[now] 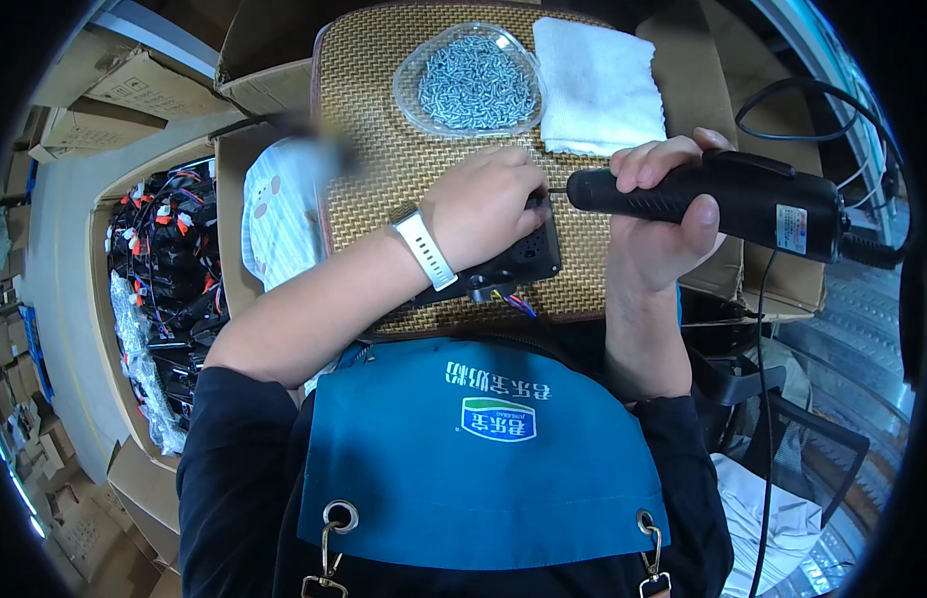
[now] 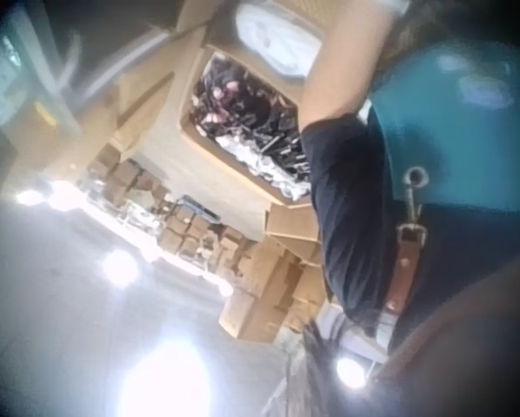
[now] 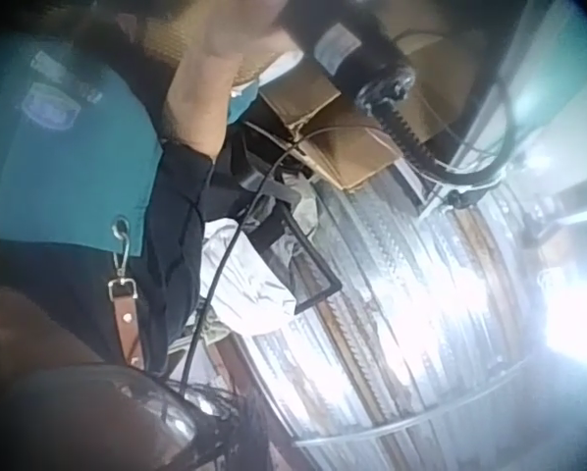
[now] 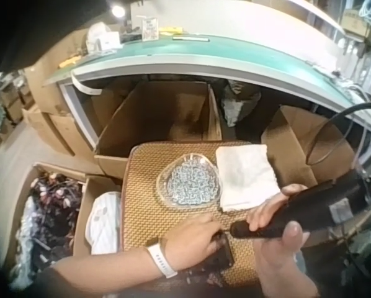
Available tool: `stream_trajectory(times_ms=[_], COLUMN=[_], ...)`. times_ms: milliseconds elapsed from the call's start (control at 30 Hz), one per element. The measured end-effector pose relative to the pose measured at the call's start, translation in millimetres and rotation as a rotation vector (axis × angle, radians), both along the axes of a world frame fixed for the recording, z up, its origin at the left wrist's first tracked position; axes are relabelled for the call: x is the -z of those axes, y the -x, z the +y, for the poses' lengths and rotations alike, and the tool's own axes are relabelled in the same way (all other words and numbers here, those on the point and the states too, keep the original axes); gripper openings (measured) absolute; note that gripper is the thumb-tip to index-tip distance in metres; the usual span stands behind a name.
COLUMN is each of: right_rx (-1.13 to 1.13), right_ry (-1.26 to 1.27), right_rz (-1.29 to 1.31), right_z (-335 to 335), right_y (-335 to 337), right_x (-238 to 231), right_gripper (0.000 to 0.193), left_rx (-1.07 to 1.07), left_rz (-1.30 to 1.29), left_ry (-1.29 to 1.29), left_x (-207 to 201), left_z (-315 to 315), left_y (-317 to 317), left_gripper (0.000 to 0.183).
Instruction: The person assembles a digital display device by installing a circuit board into a plastic casing, then securing the casing with screws using a power screwdriver.
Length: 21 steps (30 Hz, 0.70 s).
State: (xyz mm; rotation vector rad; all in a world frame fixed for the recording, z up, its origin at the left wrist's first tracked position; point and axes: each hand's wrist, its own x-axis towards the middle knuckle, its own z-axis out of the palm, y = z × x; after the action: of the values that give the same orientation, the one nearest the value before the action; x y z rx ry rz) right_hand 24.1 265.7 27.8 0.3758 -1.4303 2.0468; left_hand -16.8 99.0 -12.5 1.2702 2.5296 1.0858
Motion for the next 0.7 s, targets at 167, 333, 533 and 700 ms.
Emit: stream_trajectory(times_ms=[167,333,533,700], right_rx=[0.032,0.005,-0.033,-0.046], right_ry=[0.005,0.072,-0.013,-0.087], right_rz=[-0.095,0.004,0.085,-0.023], right_z=[0,7,16,8], right_y=[-6,-11,-42,-61], right_x=[-8,-19,-22,-3], right_gripper=[0.066,0.063,0.067,0.065], left_rx=[-0.003,0.033,-0.264,-0.252], left_rz=[0.025,0.154,0.220,0.599], left_ry=[0.039,0.069,0.238,0.137], left_x=[-2,-10,-32,-17], left_z=[7,-1,-25,-10], left_y=[4,18,91,82], left_gripper=[0.017,0.017,0.021,0.026])
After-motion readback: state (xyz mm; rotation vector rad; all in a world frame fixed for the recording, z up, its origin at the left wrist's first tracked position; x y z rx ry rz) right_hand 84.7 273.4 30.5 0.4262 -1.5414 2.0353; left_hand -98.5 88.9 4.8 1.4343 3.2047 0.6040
